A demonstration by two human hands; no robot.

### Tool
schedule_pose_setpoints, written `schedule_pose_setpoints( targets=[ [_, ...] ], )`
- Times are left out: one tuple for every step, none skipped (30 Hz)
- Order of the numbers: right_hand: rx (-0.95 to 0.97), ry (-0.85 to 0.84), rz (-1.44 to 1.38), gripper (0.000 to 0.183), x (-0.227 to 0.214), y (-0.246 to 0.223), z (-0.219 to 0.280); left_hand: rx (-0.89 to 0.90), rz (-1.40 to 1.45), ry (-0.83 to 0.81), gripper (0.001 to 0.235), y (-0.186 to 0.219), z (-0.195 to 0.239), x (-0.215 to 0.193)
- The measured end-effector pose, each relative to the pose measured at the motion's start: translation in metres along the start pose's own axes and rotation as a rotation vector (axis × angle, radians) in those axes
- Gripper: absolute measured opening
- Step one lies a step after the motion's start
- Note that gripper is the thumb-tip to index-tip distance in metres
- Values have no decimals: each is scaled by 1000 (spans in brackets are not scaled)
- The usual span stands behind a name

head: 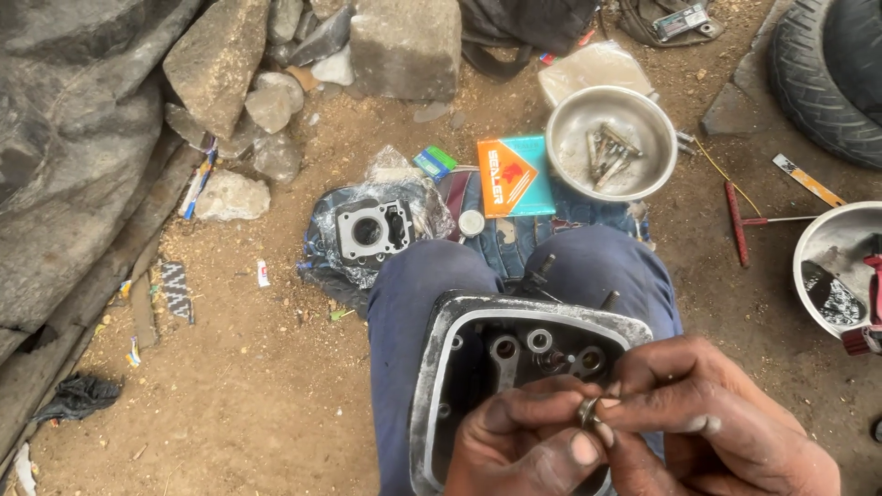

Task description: The person sits on the ground assembling a motorcycle cylinder head, inserting valve springs and small metal components into the head resting on their lap, then fitting a valve and pressing components into place by hand. They handle small fasteners from a metal bowl and reposition the head repeatedly while seating parts.

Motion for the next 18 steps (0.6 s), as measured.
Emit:
schedule_pose_setpoints(
  targets=[
    [4,-5,3,17,0,-2,-1,11,18,-45,16,0,0,2],
    [5,-4,6,17,-1,0,1,8,20,-45,16,0,0,2],
    [-13,-7,-26,17,-2,1,2,15,12,-34,15,0,0,1],
    [-31,-12,-59,18,-3,2,3,23,4,-22,15,0,1,1],
    [-30,-12,-57,18,-7,3,-2,22,6,-22,15,1,2,2],
    [109,-116,-311,21,-4,10,-5,2,-2,-4,14,2,3,3],
    [250,-217,-564,25,-1,15,-7,-18,-10,13,14,2,4,3],
    [249,-215,-563,25,-5,17,-9,-20,-11,12,14,3,5,4],
    [218,-298,-583,33,-5,17,-11,-24,-10,-24,14,3,5,7],
    [186,-381,-603,40,-5,17,-12,-29,-8,-60,14,4,6,9],
    [187,-380,-602,40,-8,20,-10,-31,-8,-61,14,4,8,8],
    [177,-437,-532,36,-9,22,-7,-64,25,-34,16,3,12,5],
    [168,-494,-462,32,-10,24,-4,-98,59,-8,18,2,15,3],
    [169,-496,-463,32,-10,36,8,-97,59,-6,18,2,17,-4],
    [38,-474,-203,28,-11,44,20,-88,4,-26,18,2,20,-10],
    [-94,-447,53,24,-11,52,32,-76,-52,-44,17,3,23,-16],
    [-94,-450,50,24,-11,57,38,-73,-53,-40,17,11,24,-22],
    [-38,-435,113,20,-12,66,44,-284,-31,-51,23,8,27,-28]
  ],
)
Point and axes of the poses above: each hand's wrist, its own z-axis away from the middle knuckle, its own x-axis out of the palm, y = z × x, the point moved 5 cm from there along -z, towards the middle knuckle, and after that the axes turned 6 degrees about z, right-handed, at the moved point
